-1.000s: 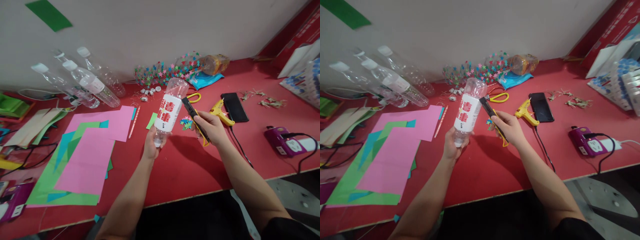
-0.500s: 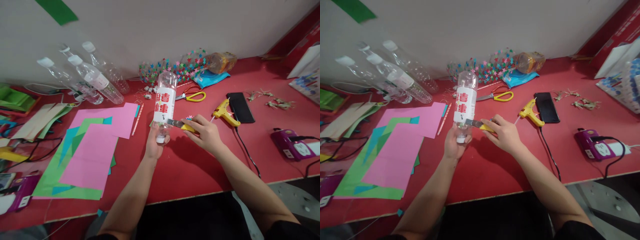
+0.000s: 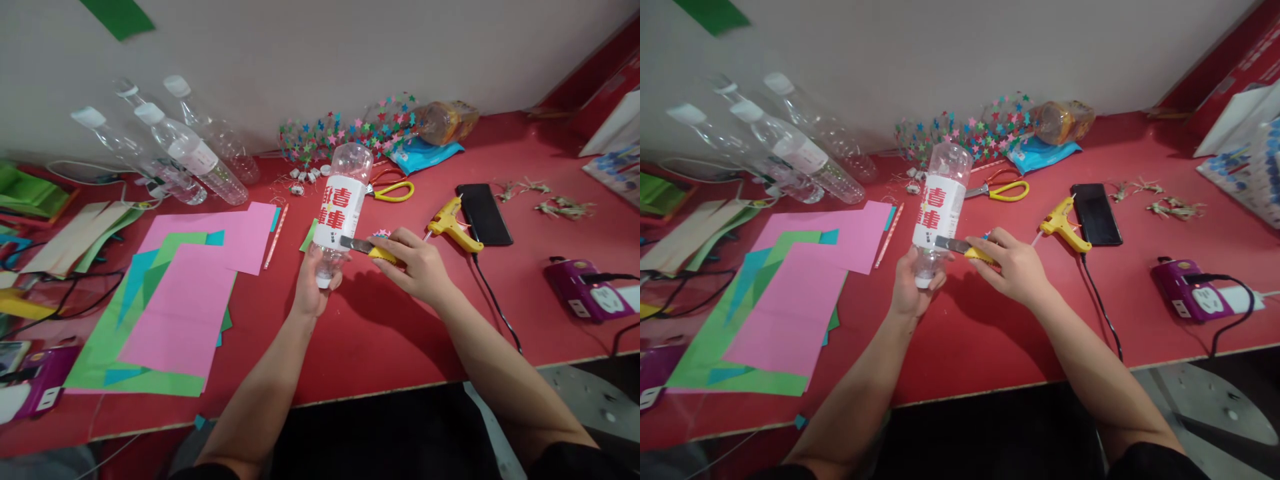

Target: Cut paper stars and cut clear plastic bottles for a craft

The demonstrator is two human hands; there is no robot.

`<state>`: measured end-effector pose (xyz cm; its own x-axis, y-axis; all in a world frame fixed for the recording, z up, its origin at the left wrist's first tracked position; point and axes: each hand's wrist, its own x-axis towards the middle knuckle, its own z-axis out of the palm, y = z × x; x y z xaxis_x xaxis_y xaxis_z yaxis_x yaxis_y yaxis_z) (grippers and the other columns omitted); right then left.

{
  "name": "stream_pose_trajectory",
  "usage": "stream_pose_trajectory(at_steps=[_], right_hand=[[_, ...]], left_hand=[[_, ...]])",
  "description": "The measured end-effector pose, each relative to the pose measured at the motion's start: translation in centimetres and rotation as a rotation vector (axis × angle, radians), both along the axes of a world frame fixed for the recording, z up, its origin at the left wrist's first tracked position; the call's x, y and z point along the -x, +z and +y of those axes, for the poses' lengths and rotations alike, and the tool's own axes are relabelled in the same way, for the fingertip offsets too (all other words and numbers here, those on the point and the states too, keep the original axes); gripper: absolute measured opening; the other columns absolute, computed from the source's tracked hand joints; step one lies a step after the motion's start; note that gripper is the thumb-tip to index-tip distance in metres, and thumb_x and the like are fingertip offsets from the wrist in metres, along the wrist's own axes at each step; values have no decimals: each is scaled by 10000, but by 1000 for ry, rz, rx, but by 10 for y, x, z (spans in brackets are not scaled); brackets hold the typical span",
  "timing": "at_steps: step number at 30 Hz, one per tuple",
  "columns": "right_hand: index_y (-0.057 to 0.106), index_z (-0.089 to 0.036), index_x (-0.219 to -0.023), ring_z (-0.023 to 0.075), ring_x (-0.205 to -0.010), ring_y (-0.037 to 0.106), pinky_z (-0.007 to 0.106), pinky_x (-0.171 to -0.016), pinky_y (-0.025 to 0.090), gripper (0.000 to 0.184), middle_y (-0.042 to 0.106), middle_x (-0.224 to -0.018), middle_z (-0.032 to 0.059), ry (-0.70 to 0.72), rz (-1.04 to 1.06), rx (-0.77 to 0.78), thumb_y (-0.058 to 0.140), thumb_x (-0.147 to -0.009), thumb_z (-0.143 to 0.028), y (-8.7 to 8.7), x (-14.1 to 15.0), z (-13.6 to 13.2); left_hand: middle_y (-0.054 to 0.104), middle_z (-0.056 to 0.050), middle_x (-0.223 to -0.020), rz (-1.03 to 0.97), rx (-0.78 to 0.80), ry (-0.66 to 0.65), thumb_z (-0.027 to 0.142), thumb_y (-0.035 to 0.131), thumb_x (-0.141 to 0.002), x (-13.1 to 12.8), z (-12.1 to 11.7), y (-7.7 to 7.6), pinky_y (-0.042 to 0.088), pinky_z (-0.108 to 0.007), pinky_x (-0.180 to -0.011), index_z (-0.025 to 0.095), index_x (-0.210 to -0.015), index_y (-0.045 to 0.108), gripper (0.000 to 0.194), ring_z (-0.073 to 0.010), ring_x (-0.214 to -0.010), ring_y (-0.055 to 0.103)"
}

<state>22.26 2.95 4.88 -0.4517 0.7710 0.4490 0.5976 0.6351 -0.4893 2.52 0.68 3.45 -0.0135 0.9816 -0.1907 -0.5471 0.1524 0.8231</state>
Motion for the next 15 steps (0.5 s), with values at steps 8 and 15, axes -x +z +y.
stream_pose_trajectory(at_steps=[8, 15], right_hand=[[669, -202, -1220, 163, -717, 596, 274, -593, 474, 337, 603, -884, 69, -216, -24, -110, 522, -945, -331, -5, -1, 3], [648, -190, -1241, 165, -743, 607, 277, -601, 487, 345, 605, -894, 70, -89, 29, -180, 531, -941, -312, -6, 1, 2]], left_hand=[[695, -39, -710, 25, -2, -23, 544, 542, -809, 0, 1, -3, 199, -228, -368, 161, -943, 542, 405, -28, -310, 326], [688, -44, -696, -34, -5, -82, 523, 547, -800, -2, -2, -1, 187, -218, -362, 154, -873, 554, 377, -20, -309, 323]])
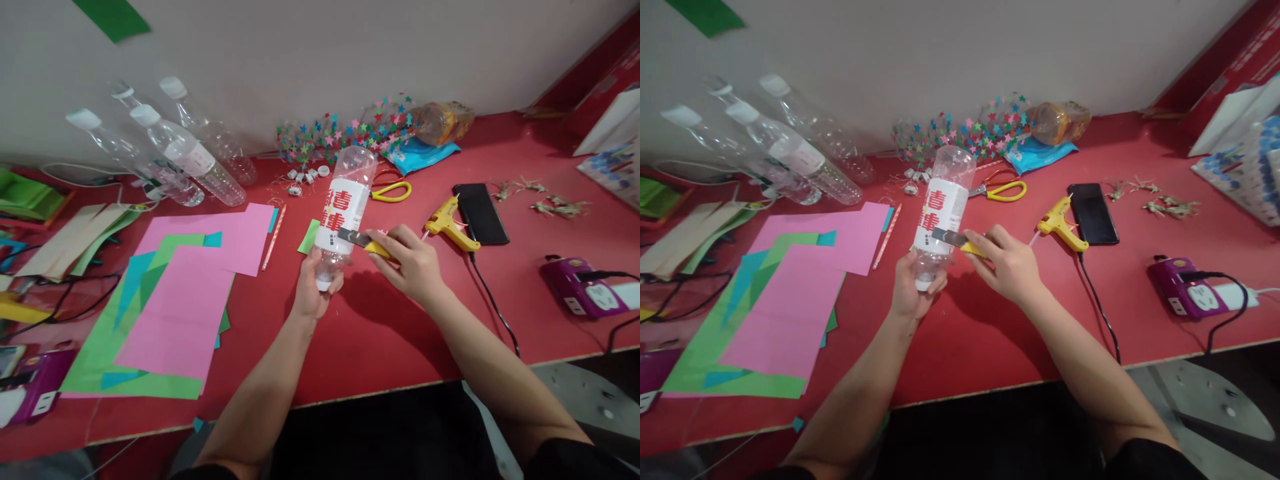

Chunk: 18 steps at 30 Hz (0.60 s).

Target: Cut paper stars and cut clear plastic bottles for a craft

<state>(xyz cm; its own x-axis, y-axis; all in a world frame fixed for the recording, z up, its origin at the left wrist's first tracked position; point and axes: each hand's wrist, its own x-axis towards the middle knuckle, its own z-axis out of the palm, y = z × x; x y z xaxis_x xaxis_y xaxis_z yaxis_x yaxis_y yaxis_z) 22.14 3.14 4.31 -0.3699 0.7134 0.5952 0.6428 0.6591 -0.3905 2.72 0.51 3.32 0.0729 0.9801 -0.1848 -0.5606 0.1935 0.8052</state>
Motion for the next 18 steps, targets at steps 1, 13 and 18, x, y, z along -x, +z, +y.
stream_pose_trajectory(at_steps=[1, 13, 18], right_hand=[[648, -189, -1241, 163, -738, 605, 276, -599, 487, 344, 605, -889, 68, 8, -3, -3, 529, -942, -310, 0, 1, -1], [675, -175, -1194, 149, -697, 601, 264, -572, 474, 324, 622, -869, 64, -51, -33, -36, 560, -925, -313, 0, -3, 3], [678, -168, -1172, 145, -699, 594, 259, -574, 466, 299, 608, -859, 61, -133, -16, -85, 581, -918, -293, -2, -1, 3]], left_hand=[[690, -51, -701, -15, 7, -13, 523, 537, -804, 0, 0, 0, 185, -216, -358, 148, -872, 564, 382, -18, -306, 317], [720, -88, -724, -87, 26, -81, 500, 477, -841, 6, 3, -3, 182, -211, -334, 138, -848, 616, 388, -22, -307, 305], [721, -86, -732, -63, 20, -121, 517, 481, -831, 4, 1, -3, 198, -211, -344, 132, -837, 629, 413, -18, -304, 314]])
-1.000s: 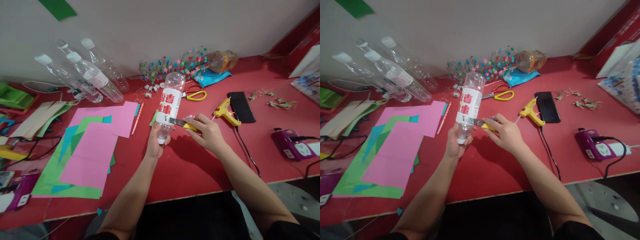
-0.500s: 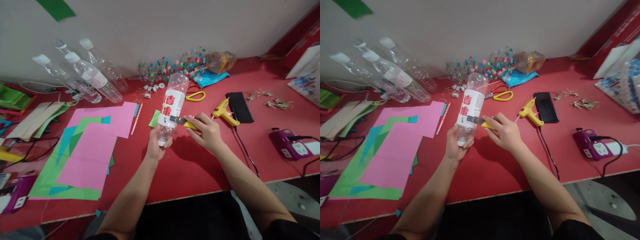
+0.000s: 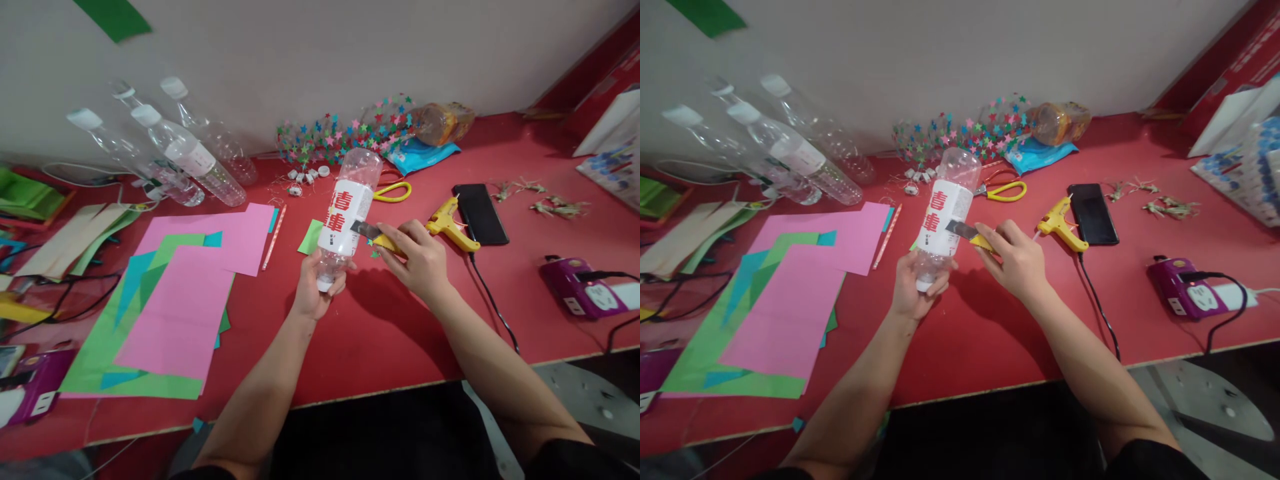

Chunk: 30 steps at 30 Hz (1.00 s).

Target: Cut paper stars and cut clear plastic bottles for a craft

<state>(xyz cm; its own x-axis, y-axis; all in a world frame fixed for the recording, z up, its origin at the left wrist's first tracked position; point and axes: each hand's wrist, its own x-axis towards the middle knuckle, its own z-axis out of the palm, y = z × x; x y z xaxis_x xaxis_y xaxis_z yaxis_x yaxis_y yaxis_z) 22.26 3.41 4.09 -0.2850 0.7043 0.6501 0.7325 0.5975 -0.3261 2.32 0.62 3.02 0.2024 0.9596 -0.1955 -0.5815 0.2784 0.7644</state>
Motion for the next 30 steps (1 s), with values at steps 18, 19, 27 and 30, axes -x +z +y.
stream_pose_trajectory(at_steps=[18, 19, 27, 30], right_hand=[[652, -247, -1190, 179, -760, 581, 308, -645, 488, 288, 576, -880, 45, -235, 140, 36, 570, -923, -316, -5, 4, 12], [647, -247, -1206, 178, -753, 580, 309, -646, 488, 297, 577, -878, 47, -228, 125, 6, 560, -929, -308, -5, 4, 11], [667, -231, -1157, 178, -725, 559, 320, -659, 467, 302, 568, -828, 42, -288, 159, -26, 502, -947, -373, -6, -34, 34], [647, -195, -1132, 197, -746, 553, 351, -671, 469, 333, 570, -852, 59, -411, 423, -60, 468, -950, -410, -2, -40, 39]], left_hand=[[678, -71, -673, 15, 43, -129, 551, 488, -813, 9, 5, 3, 160, -208, -324, 123, -854, 602, 445, -6, -278, 281], [675, -71, -674, 16, 53, -151, 558, 481, -812, 11, 6, 4, 163, -206, -324, 120, -853, 605, 457, -5, -281, 280], [668, -80, -609, 310, 55, -231, 463, 605, -771, 43, 13, 10, 115, -187, -322, 120, -880, 584, 360, -11, -281, 313], [679, -76, -639, 255, 56, -157, 487, 600, -767, 36, 13, 7, 158, -177, -326, 129, -896, 561, 382, -10, -285, 318]])
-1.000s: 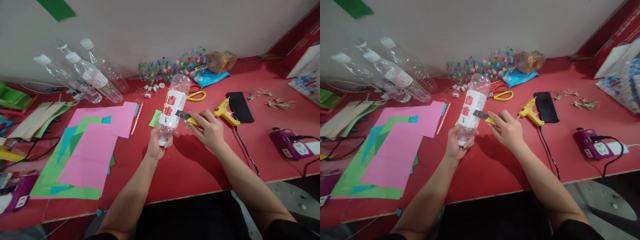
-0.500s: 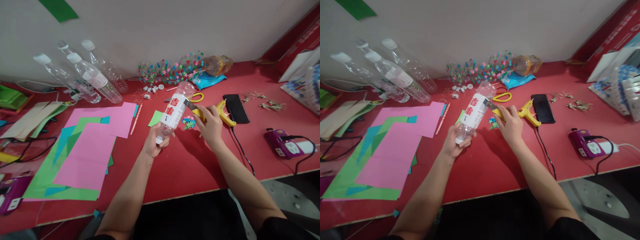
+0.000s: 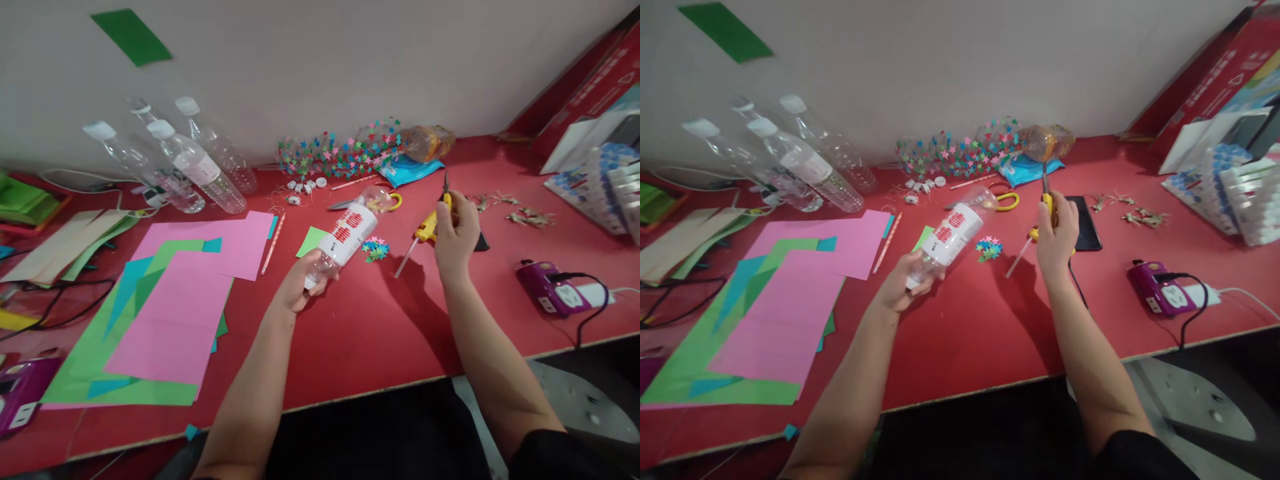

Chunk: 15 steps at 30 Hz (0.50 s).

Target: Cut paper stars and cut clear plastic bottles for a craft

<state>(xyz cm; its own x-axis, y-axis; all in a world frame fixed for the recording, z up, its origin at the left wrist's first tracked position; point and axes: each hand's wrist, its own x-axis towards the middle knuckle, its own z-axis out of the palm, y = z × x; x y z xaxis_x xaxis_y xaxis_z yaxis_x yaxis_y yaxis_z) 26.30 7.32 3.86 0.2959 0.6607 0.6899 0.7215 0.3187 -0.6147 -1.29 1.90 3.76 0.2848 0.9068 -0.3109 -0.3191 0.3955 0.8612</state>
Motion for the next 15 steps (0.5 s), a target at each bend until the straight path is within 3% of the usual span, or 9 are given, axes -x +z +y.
stream_pose_trajectory(at_steps=[2, 5, 10, 15], right_hand=[[645, -183, -1080, 213, -785, 563, 370, -710, 474, 294, 581, -852, 65, 87, 0, 4, 526, -915, -396, 3, 8, -5], [642, -195, -1067, 217, -787, 595, 358, -696, 491, 276, 612, -863, 60, 336, -156, 107, 606, -858, -371, 7, 30, -20], [617, -237, -1227, 227, -1031, 631, 313, -749, 517, 396, 601, -1292, 104, 617, -535, 225, 642, -832, -257, 12, 38, -29], [630, -207, -1182, 203, -988, 653, 279, -722, 501, 336, 677, -1175, 78, 755, -642, 276, 659, -851, -254, 16, 30, -32]], left_hand=[[683, -73, -657, -92, 28, 19, 527, 547, -787, -7, 0, -3, 183, -177, -327, 134, -896, 556, 407, -6, -281, 299], [681, -84, -658, -112, 104, -76, 532, 513, -812, -10, 0, -5, 158, -176, -319, 126, -879, 577, 416, -2, -280, 277], [695, -142, -669, 58, 87, -238, 478, 494, -876, 5, -1, -3, 111, -179, -314, 114, -868, 604, 380, 2, -270, 289], [698, -138, -661, 162, 74, -323, 422, 544, -880, 21, -1, 5, 109, -163, -304, 127, -901, 619, 305, -27, -289, 360]])
